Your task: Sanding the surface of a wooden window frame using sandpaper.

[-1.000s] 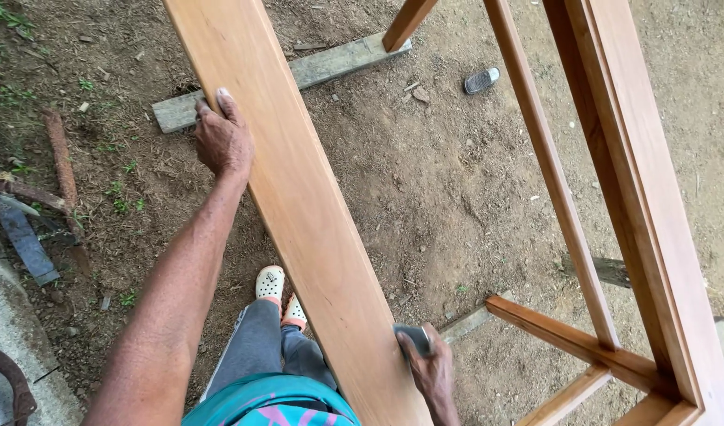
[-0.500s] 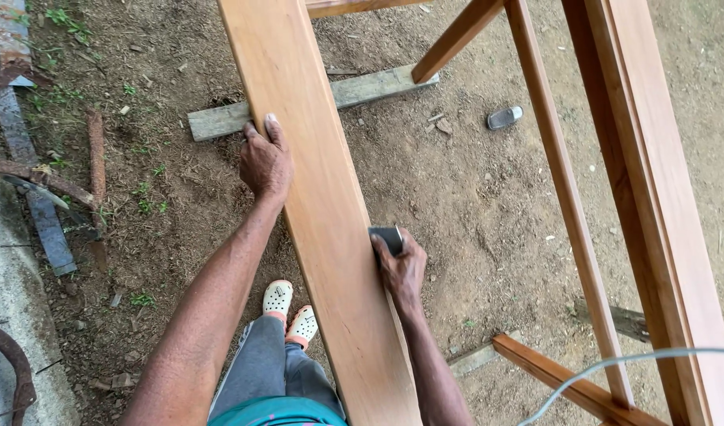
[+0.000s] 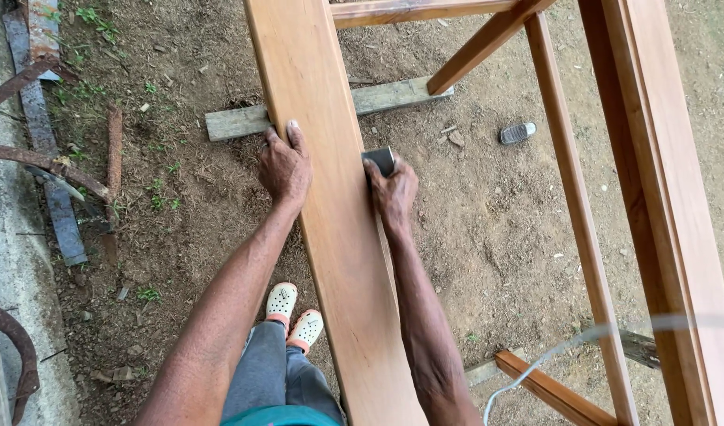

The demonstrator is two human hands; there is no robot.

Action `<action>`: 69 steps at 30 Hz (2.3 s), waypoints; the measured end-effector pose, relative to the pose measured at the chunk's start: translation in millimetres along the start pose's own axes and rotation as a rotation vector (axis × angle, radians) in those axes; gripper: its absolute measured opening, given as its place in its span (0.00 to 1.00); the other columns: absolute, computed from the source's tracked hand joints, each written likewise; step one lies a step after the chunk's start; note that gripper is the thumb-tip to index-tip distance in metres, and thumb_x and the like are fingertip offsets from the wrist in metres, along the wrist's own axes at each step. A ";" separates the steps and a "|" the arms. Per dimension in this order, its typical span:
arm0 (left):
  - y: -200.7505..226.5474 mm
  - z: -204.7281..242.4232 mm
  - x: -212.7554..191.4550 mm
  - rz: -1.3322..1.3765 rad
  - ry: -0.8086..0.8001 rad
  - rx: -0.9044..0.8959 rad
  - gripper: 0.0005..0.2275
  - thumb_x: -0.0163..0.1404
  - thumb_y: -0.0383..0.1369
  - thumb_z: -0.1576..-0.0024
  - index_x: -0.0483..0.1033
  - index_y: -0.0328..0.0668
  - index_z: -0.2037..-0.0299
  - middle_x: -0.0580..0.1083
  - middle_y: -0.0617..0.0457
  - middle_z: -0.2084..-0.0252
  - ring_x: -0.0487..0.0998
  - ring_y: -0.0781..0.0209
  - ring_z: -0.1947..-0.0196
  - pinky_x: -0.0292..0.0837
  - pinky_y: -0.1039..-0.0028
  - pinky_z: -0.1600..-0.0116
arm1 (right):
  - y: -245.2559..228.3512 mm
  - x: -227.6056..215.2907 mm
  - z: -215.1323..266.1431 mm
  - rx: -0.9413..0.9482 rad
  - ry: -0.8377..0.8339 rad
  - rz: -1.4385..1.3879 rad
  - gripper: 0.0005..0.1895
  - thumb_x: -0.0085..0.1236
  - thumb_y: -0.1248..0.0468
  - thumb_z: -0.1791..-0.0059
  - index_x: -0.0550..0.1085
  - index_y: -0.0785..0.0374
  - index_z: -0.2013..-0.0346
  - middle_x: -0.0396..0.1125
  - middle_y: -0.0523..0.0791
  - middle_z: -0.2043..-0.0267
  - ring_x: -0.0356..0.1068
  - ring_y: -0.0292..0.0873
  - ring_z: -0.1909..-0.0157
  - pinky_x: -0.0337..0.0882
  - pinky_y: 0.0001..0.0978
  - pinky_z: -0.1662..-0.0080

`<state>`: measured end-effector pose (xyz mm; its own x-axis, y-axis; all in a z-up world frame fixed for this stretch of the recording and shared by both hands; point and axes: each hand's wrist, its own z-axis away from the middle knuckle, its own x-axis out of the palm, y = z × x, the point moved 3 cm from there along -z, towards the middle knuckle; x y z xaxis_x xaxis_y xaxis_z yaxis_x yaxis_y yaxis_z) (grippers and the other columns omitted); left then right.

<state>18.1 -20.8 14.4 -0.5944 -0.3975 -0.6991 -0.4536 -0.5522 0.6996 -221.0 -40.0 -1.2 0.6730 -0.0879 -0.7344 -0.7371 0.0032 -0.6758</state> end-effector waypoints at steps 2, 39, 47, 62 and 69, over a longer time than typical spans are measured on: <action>-5.0 2.0 4.7 -0.006 -0.008 -0.008 0.28 0.31 0.54 0.33 0.69 0.35 0.41 0.77 0.49 0.74 0.80 0.57 0.78 0.74 0.65 0.80 | -2.8 -5.0 1.5 -0.002 -0.009 0.018 0.23 0.69 0.46 0.52 0.79 0.63 0.58 0.75 0.47 0.68 0.73 0.39 0.74 0.75 0.33 0.72; -3.7 -2.3 4.2 -0.028 -0.011 -0.006 0.27 0.30 0.54 0.31 0.70 0.37 0.45 0.74 0.54 0.75 0.79 0.61 0.78 0.76 0.66 0.78 | 31.3 -117.4 210.8 0.331 -0.173 -0.050 0.18 0.64 0.51 0.52 0.79 0.59 0.54 0.76 0.46 0.66 0.75 0.40 0.72 0.80 0.36 0.72; -4.0 -2.8 4.2 -0.033 0.027 0.010 0.29 0.30 0.55 0.32 0.67 0.35 0.39 0.75 0.51 0.73 0.81 0.57 0.75 0.77 0.63 0.77 | 14.0 -62.6 105.1 0.063 -0.099 -0.066 0.21 0.66 0.52 0.51 0.79 0.62 0.50 0.77 0.47 0.64 0.76 0.38 0.71 0.80 0.32 0.71; -1.4 0.0 -1.2 -0.003 -0.011 0.001 0.29 0.30 0.54 0.32 0.67 0.35 0.38 0.76 0.50 0.73 0.80 0.56 0.76 0.75 0.63 0.78 | -14.3 -54.1 63.6 0.113 -0.125 -0.112 0.16 0.67 0.52 0.49 0.82 0.63 0.62 0.78 0.46 0.69 0.72 0.36 0.75 0.74 0.33 0.72; -8.5 -3.5 4.7 -0.021 -0.035 -0.006 0.28 0.30 0.54 0.32 0.69 0.35 0.42 0.76 0.49 0.71 0.80 0.59 0.76 0.76 0.66 0.79 | 48.2 -146.9 255.0 0.379 -0.258 -0.068 0.25 0.62 0.43 0.54 0.80 0.54 0.50 0.78 0.47 0.61 0.79 0.41 0.66 0.81 0.39 0.64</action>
<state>21.5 -20.5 4.7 -0.6075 -0.3597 -0.7082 -0.4624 -0.5648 0.6835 -339.6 227.1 58.1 0.7475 0.1501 -0.6471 -0.6487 0.3744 -0.6625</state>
